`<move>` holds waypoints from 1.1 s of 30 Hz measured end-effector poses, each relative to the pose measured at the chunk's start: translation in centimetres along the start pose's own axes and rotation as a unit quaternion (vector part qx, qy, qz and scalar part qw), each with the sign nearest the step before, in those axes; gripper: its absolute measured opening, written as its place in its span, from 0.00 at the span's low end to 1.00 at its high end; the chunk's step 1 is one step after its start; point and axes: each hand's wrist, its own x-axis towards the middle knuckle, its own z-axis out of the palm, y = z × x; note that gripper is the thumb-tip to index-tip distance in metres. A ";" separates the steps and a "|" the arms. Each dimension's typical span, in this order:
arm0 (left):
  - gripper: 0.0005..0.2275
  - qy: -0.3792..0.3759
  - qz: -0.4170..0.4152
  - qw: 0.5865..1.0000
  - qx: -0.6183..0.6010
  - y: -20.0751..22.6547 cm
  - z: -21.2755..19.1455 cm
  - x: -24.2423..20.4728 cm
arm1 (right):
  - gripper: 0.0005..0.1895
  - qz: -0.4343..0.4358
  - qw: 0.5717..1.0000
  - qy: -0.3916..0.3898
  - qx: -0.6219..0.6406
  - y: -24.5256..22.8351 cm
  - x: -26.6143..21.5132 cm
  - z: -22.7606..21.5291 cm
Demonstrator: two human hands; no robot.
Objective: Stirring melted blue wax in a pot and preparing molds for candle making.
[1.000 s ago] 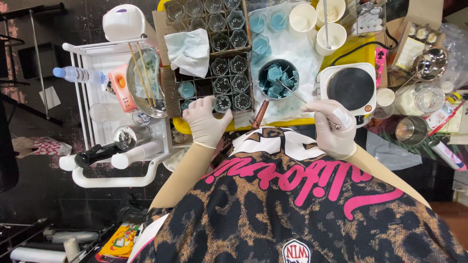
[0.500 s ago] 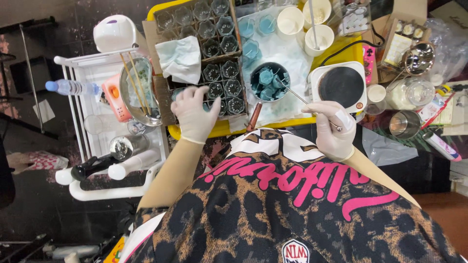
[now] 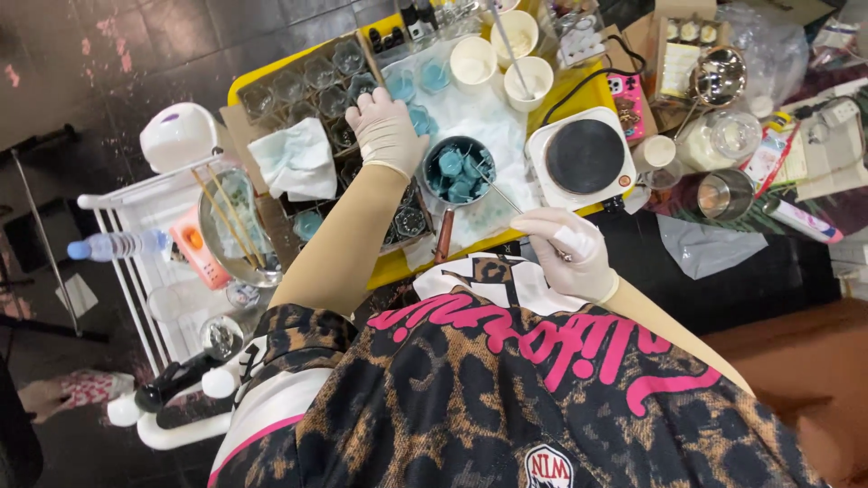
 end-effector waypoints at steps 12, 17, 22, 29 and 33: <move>0.25 0.087 0.024 0.995 -0.053 -0.8 -2.0 -0.8 | 0.12 0.067 0.991 0.087 0.078 0.1 -2.2 -0.8; 0.21 0.159 0.157 0.959 -0.172 2.1 -7.1 -2.1 | 0.12 0.017 0.993 0.102 0.051 0.1 -3.1 -3.7; 0.20 0.093 0.327 0.910 -0.237 8.3 -7.4 -0.8 | 0.11 -0.128 0.934 0.308 0.128 0.4 -3.5 -6.8; 0.21 0.076 0.318 0.907 -0.264 17.2 -3.4 -1.5 | 0.11 -0.017 0.858 0.489 0.155 2.0 -6.5 -11.3; 0.21 0.076 0.289 0.926 -0.231 19.4 -2.6 -2.0 | 0.13 0.047 0.811 0.511 0.283 3.8 -7.7 -11.9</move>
